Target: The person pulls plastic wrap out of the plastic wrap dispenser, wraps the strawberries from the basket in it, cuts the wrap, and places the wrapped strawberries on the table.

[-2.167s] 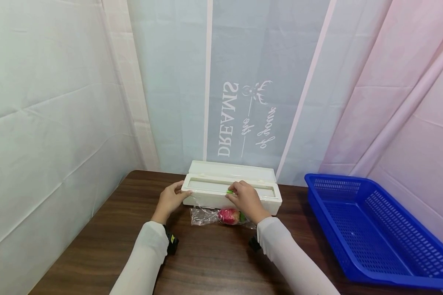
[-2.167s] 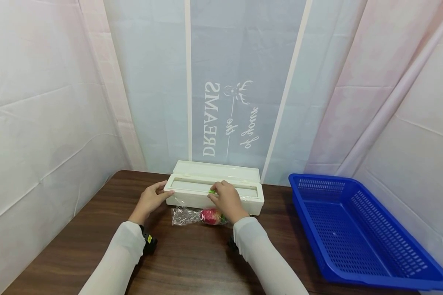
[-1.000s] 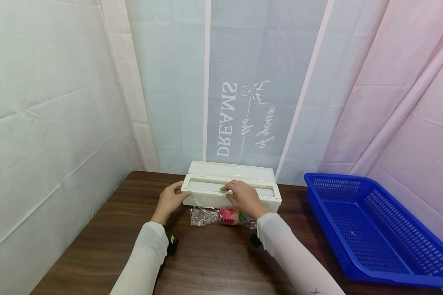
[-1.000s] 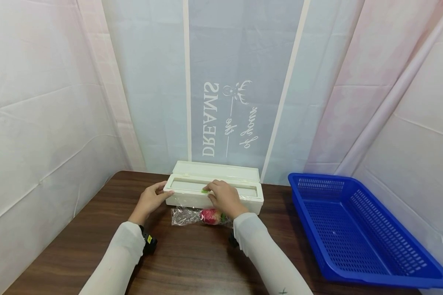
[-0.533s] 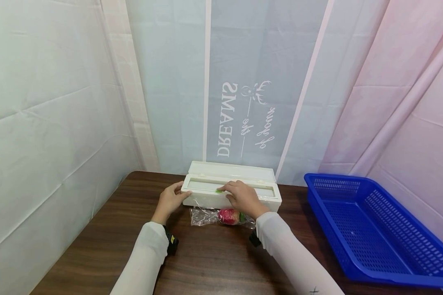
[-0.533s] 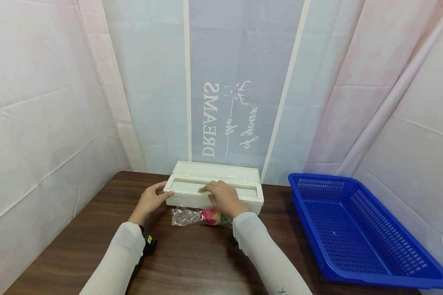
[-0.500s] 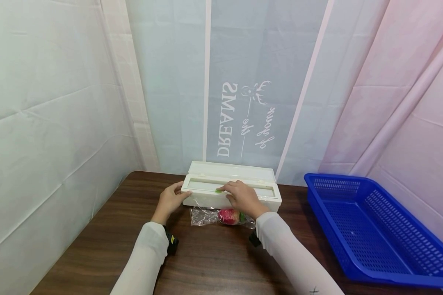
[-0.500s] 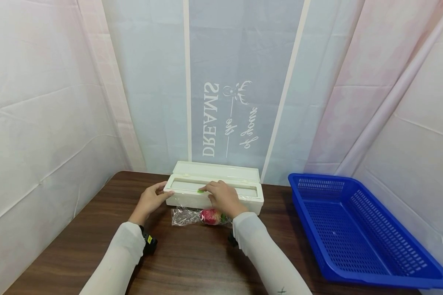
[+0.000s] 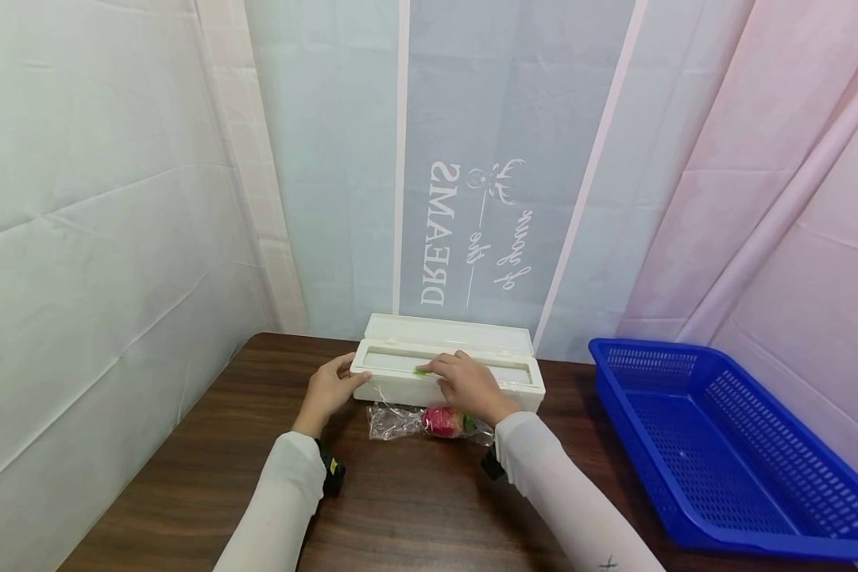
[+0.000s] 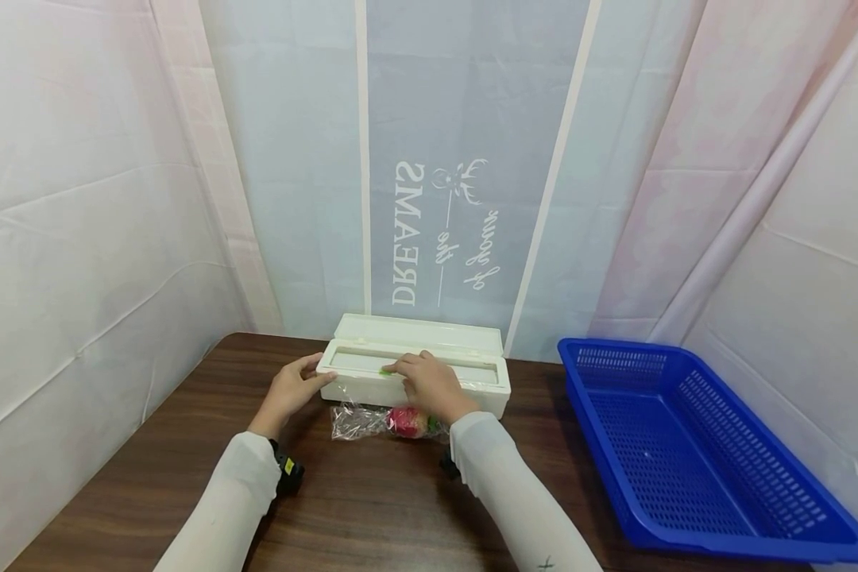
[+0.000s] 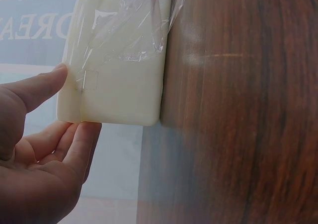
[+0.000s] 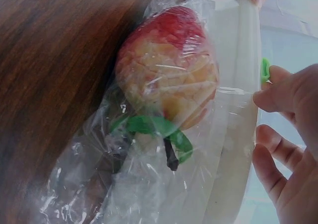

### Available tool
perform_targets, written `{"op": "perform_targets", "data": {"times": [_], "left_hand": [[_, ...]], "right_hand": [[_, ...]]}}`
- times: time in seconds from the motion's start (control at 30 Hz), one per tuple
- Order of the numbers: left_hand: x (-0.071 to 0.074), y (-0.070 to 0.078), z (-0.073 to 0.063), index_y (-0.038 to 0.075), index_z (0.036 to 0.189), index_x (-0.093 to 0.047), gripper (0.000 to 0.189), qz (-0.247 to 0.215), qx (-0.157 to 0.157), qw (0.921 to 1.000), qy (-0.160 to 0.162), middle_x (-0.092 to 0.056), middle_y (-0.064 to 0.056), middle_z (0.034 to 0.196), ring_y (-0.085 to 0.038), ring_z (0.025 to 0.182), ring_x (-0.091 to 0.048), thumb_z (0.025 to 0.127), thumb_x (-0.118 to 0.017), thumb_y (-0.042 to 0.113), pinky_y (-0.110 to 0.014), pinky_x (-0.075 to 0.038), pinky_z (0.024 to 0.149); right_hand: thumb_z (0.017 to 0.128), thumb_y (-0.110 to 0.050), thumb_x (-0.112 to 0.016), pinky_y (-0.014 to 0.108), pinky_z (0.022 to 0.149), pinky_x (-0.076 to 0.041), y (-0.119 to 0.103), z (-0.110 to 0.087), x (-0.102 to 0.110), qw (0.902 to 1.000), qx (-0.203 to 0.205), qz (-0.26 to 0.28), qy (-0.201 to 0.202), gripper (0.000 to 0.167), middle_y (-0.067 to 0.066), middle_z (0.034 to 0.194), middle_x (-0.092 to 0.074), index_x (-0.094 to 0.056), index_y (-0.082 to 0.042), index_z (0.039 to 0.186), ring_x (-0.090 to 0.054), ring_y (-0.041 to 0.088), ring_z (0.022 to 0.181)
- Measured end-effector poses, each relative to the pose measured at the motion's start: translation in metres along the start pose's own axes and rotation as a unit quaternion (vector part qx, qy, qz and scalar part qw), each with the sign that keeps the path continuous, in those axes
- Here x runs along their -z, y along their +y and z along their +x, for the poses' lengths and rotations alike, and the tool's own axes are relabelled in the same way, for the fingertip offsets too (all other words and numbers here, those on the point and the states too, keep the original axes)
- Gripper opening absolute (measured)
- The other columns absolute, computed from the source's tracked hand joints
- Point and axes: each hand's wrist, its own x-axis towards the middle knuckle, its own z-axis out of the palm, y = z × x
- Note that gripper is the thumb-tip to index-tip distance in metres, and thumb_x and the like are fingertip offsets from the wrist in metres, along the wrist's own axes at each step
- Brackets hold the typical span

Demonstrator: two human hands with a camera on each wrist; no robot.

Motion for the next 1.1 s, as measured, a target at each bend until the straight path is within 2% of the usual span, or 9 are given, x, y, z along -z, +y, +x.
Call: {"op": "perform_targets", "data": {"times": [0.17,0.27,0.4,0.6,0.67,0.9,1.1], "left_hand": [[0.000,-0.001,-0.001,-0.003,0.145,-0.048,0.063,0.002,-0.002,1.0000,0.000,-0.056,-0.024,0.138,-0.038,0.124,-0.056,0.094,-0.074,0.022,-0.048,-0.050,0.097],[0.000,-0.002,0.000,-0.004,0.145,-0.048,0.063,0.003,-0.003,1.0000,0.001,-0.056,-0.024,0.138,-0.038,0.124,-0.056,0.094,-0.074,0.022,-0.048,-0.051,0.097],[0.000,-0.002,0.000,-0.003,0.145,-0.049,0.062,-0.003,-0.002,1.0000,0.003,-0.056,-0.024,0.137,-0.037,0.124,-0.057,0.093,-0.074,0.021,-0.047,-0.051,0.096],[0.001,-0.001,-0.001,-0.003,0.144,-0.049,0.061,-0.001,0.000,1.0000,0.003,-0.056,-0.023,0.137,-0.038,0.124,-0.056,0.094,-0.074,0.021,-0.048,-0.051,0.096],[0.000,-0.001,-0.001,-0.002,0.144,-0.050,0.061,0.000,0.001,1.0000,0.003,-0.056,-0.023,0.137,-0.038,0.124,-0.056,0.094,-0.074,0.022,-0.048,-0.051,0.096],[0.000,-0.001,-0.002,-0.003,0.143,-0.050,0.061,0.000,0.005,1.0000,0.004,-0.056,-0.024,0.137,-0.039,0.124,-0.057,0.093,-0.075,0.022,-0.048,-0.052,0.095],[0.000,-0.002,0.000,-0.003,0.145,-0.049,0.062,-0.002,0.003,1.0000,0.002,-0.056,-0.023,0.138,-0.037,0.125,-0.056,0.094,-0.074,0.022,-0.048,-0.050,0.097]], "right_hand": [[0.093,-0.005,-0.060,0.034,0.071,-0.050,-0.003,0.001,0.001,0.9998,-0.012,0.015,-0.002,0.045,-0.003,0.125,-0.067,-0.065,-0.022,0.135,-0.060,0.020,0.098],[0.096,-0.008,-0.060,0.038,0.077,-0.052,-0.005,0.003,0.003,0.9990,-0.030,0.034,0.002,0.041,0.001,0.121,-0.068,-0.064,-0.016,0.136,-0.062,0.022,0.101],[0.098,-0.010,-0.061,0.038,0.083,-0.053,-0.008,0.008,0.004,0.9964,-0.048,0.067,0.019,0.031,0.006,0.110,-0.068,-0.068,-0.007,0.127,-0.062,0.022,0.099],[0.096,-0.016,-0.070,0.035,0.078,-0.056,-0.022,0.014,0.004,0.9890,-0.081,0.117,0.038,0.023,0.007,0.099,-0.063,-0.071,-0.003,0.115,-0.064,0.020,0.092],[0.095,-0.017,-0.072,0.034,0.076,-0.056,-0.026,0.015,0.001,0.9880,-0.089,0.119,0.042,0.024,0.007,0.097,-0.063,-0.071,-0.003,0.113,-0.064,0.020,0.090],[0.090,-0.020,-0.078,0.032,0.070,-0.054,-0.031,0.019,-0.010,0.9909,-0.091,0.075,0.065,0.021,0.006,0.088,-0.063,-0.071,-0.003,0.101,-0.061,0.020,0.079],[0.089,-0.019,-0.079,0.031,0.071,-0.054,-0.030,0.021,-0.011,0.9901,-0.106,0.069,0.062,0.018,0.004,0.087,-0.063,-0.071,-0.005,0.098,-0.062,0.019,0.079]]}}
